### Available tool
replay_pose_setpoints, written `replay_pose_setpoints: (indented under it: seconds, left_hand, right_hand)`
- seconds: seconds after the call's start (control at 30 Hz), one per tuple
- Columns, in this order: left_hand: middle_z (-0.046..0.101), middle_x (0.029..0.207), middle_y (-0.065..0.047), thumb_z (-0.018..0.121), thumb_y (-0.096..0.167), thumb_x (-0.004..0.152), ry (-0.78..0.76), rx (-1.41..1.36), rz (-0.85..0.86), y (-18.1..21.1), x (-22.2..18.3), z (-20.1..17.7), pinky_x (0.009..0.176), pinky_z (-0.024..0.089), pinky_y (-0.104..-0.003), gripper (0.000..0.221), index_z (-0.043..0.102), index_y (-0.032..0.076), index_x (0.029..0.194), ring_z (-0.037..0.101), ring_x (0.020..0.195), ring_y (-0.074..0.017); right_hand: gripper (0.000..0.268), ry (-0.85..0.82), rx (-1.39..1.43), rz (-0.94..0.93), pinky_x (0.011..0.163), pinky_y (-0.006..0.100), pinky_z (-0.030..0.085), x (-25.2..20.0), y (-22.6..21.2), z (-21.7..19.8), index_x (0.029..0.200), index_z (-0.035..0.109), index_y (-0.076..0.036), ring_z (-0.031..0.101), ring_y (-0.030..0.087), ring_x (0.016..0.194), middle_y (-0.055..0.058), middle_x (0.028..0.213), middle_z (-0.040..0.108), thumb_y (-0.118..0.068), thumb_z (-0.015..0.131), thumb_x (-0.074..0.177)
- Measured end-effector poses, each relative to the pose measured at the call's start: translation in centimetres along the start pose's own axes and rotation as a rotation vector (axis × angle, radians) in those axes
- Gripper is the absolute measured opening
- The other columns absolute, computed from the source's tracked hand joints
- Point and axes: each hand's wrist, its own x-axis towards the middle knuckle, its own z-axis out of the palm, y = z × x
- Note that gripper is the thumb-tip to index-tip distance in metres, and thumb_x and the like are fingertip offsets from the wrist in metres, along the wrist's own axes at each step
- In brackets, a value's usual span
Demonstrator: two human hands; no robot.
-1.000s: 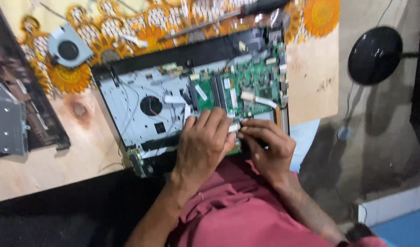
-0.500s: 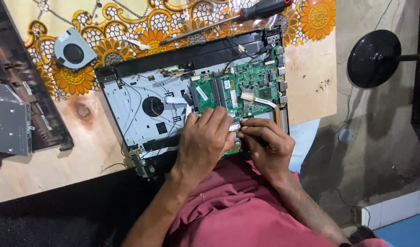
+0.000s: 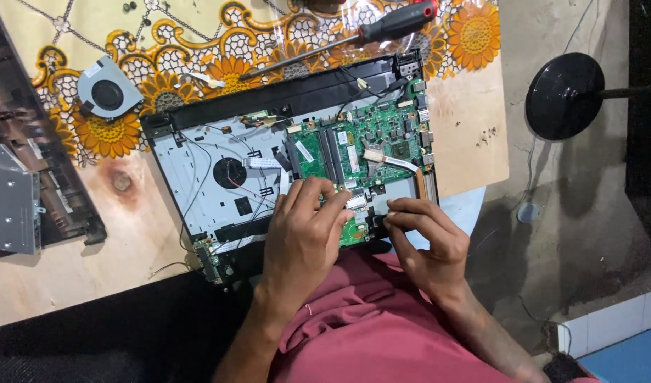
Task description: Reconnecting internal ribbon cables and other components to a laptop motherboard.
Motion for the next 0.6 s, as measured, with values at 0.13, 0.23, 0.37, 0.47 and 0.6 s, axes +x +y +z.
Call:
replay_pose_setpoints:
  seconds: [0.13,0.23,0.37,0.47,0.6]
  left_hand:
    - [0.051,0.089,-0.004,0.067,0.014,0.087,0.007,-0.004,-0.020,0.2,-0.1,0.5,0.060,0.042,-0.036,0.011,0.068,0.007,0.096,0.051,0.074,-0.0233]
    - [0.049,0.086,-0.002,0.068,0.014,0.087,0.018,0.032,-0.008,0.5,0.0,0.9,0.060,0.040,-0.034,0.007,0.070,0.009,0.091,0.050,0.073,-0.0205]
    - [0.049,0.083,-0.002,0.073,0.010,0.083,0.029,0.071,-0.017,0.6,-0.2,1.5,0.060,0.040,-0.033,0.005,0.070,0.009,0.086,0.050,0.072,-0.0198]
    - [0.050,0.083,-0.003,0.073,0.008,0.081,0.032,0.067,-0.041,1.1,0.1,1.0,0.059,0.040,-0.033,0.005,0.071,0.009,0.086,0.051,0.071,-0.0207]
    - [0.054,0.090,-0.003,0.074,0.003,0.074,0.012,0.081,-0.165,2.7,0.2,0.7,0.069,0.042,-0.036,0.015,0.068,0.008,0.087,0.050,0.077,-0.0207]
  right_hand:
    - [0.012,0.008,0.009,-0.036,0.065,0.033,0.059,0.0,0.1,-0.2,0.082,0.073,0.000,0.070,0.026,0.075,0.014,0.085,0.071,0.011,0.072,0.078]
    - [0.012,0.005,-0.019,-0.054,0.062,0.035,0.059,0.2,-0.1,-0.3,0.081,0.073,0.000,0.071,0.027,0.074,0.013,0.085,0.071,0.011,0.073,0.077]
    - [0.011,0.017,-0.032,-0.043,0.060,0.033,0.058,0.5,0.7,-1.4,0.081,0.072,-0.001,0.069,0.024,0.071,0.013,0.083,0.071,0.009,0.072,0.077]
    - [0.013,0.076,-0.062,-0.029,0.061,0.034,0.058,1.3,1.9,-2.4,0.084,0.073,0.000,0.069,0.025,0.072,0.015,0.085,0.070,0.011,0.073,0.078]
    - [0.016,0.146,-0.059,0.113,0.081,0.030,0.052,2.4,2.7,-4.6,0.091,0.065,0.008,0.064,0.023,0.090,0.017,0.101,0.066,0.016,0.069,0.078]
